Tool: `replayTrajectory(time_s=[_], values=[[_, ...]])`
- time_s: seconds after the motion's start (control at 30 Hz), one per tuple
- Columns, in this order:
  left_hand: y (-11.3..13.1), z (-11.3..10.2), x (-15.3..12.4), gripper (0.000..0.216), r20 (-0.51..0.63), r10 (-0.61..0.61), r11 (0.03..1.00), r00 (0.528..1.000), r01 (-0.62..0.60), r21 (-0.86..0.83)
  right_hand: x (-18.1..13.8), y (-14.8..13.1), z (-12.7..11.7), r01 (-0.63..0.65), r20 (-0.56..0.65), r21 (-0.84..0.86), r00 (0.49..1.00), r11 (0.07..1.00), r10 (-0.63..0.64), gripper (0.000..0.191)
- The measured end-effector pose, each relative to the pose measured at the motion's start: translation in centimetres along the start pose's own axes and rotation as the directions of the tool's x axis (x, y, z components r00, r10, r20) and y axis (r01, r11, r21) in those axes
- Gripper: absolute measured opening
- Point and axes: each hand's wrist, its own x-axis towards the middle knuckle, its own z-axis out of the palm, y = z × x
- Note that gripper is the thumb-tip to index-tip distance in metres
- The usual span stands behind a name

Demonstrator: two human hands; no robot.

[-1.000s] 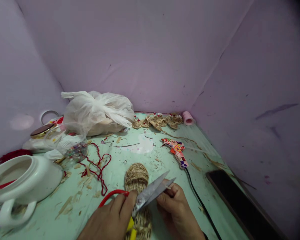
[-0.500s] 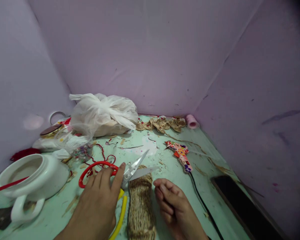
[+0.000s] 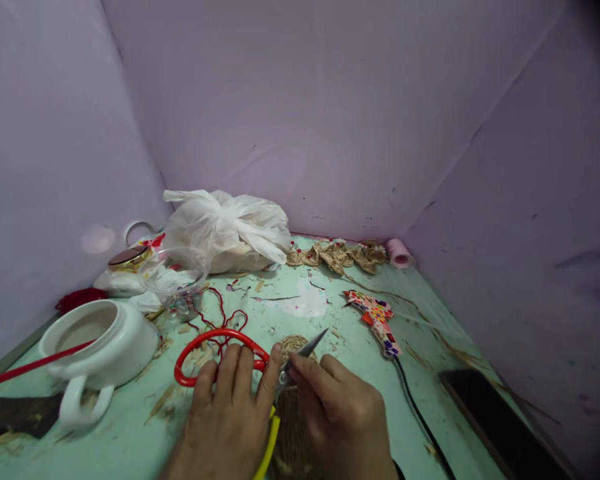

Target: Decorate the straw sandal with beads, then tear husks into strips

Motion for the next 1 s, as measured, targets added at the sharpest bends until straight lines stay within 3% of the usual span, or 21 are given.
replayTrajectory(time_s=[0.2,0.43,0.63,0.73,0.8,0.9,0.93,1.0], values=[[0.1,-1.2,0.2,0.050,0.057,0.013,0.999,0.998,-0.015,0.033,0.2,-0.2,0.0,0.110,0.022,-0.279,0.994,0.954,-0.108,0.024],[-0.1,-1.0,0.2,0.046,0.143,-0.016,0.999,0.990,0.020,-0.032,0.7,-0.4,0.6,0.114,0.075,-0.299,0.993,0.947,-0.096,0.023],[-0.1,-0.8,0.1,0.050,0.117,0.012,1.000,0.993,-0.015,0.023,0.6,-0.1,1.4,0.006,0.101,-0.334,0.994,0.943,0.029,0.025],[-0.2,-1.0,0.0,0.054,0.107,0.021,0.998,0.994,-0.028,0.057,1.4,1.0,0.4,-0.097,0.036,-0.400,0.992,0.911,0.122,0.022],[-0.4,-1.1,0.1,0.056,0.130,-0.005,0.999,0.991,-0.001,0.045,1.9,1.9,-0.8,-0.217,-0.023,-0.339,0.975,0.915,0.222,0.017],[-1.3,-0.9,0.9,0.066,0.204,-0.061,0.997,0.977,0.067,-0.023,1.8,2.3,-2.3,-0.393,0.005,-0.021,0.920,0.919,0.393,0.018],[-1.8,-0.8,1.3,0.071,0.236,-0.076,0.995,0.969,0.089,-0.047,1.4,2.0,-2.5,-0.443,0.039,0.093,0.897,0.892,0.441,0.020],[-3.1,-0.3,2.1,0.077,0.305,-0.099,0.988,0.947,0.130,-0.083,0.0,0.7,-2.5,-0.505,0.229,0.309,0.862,0.806,0.453,0.021]])
